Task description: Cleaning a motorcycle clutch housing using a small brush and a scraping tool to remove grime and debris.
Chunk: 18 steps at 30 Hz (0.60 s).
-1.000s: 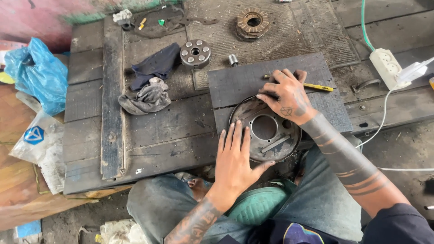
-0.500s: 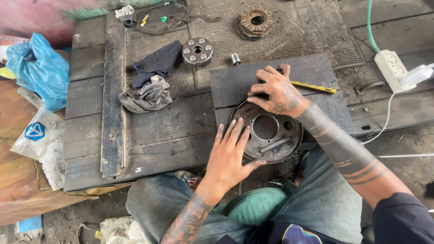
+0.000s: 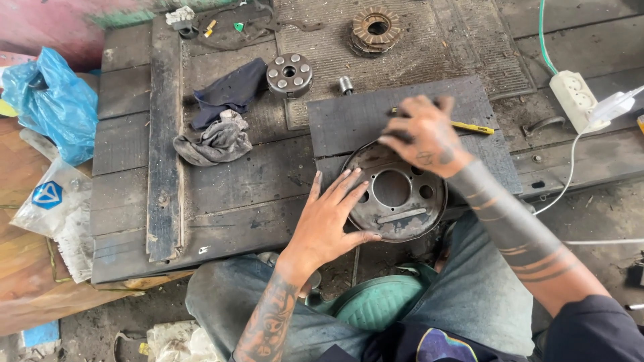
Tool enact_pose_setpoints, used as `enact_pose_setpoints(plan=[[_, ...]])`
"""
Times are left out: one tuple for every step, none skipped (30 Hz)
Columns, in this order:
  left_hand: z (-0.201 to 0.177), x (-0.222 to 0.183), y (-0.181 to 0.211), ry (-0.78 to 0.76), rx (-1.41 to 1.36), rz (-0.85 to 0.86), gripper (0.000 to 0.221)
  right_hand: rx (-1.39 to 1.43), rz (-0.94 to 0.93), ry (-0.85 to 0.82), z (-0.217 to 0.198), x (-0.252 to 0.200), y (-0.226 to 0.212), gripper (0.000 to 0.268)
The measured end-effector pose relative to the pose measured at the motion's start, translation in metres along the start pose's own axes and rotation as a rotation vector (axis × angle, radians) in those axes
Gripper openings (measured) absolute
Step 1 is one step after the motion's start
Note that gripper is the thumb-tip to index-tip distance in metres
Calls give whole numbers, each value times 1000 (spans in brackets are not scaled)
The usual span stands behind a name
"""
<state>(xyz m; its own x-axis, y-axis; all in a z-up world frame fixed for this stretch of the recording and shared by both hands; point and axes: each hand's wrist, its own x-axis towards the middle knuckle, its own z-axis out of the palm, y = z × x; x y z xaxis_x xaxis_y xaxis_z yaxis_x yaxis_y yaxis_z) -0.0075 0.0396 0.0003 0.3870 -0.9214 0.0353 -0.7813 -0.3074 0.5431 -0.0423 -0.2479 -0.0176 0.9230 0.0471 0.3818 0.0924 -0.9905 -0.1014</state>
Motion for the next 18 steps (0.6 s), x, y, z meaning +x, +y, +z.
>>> enact_pose_setpoints(plan=[[-1,0,-1,-3,4,2,95,1,4,4,4,2,-1,19],[-2,0,-1,-10,-7,-3,94,-6,-39,6,8,4,-1,19],[-4,2,-2,-13,-19,-7,94,-17,-86,9,12,8,-1,19],[-11,3,-2,-11,-14,-5,94,-18,-86,14,7,11,-3,19],[-16,4,-1,-44,-26,1,93,8,-98,-15,1,14,-5,16],[-21,6,-1,-76,-38,7,93,34,-111,-44,-5,16,-7,13],[-24,4,-2,-73,-39,9,93,30,-112,-45,-3,12,-6,13],[-27,3,-3,-58,-47,36,89,37,-55,-52,-2,8,-4,15],[-29,1,-5,-45,-54,61,85,47,4,-59,1,3,-4,17],[-25,-1,2,-44,-55,61,85,46,3,-60,-5,2,-10,17],[-20,-3,8,43,-2,49,82,88,61,-53,-12,1,-17,15],[-15,-4,14,130,52,38,80,130,118,-46,-17,0,-24,14],[2,-3,23,124,44,38,80,131,124,-54,-24,-1,-30,14],[19,-3,32,201,46,60,89,156,137,-21,-30,-2,-37,13],[35,-3,40,282,49,74,98,184,142,10,-35,0,-44,12],[43,-3,40,280,44,65,98,189,140,1,-30,-1,-41,12],[51,-2,39,302,107,63,95,151,120,8,-25,0,-37,14],[59,-1,39,324,169,60,92,113,100,14,-21,1,-34,17]])
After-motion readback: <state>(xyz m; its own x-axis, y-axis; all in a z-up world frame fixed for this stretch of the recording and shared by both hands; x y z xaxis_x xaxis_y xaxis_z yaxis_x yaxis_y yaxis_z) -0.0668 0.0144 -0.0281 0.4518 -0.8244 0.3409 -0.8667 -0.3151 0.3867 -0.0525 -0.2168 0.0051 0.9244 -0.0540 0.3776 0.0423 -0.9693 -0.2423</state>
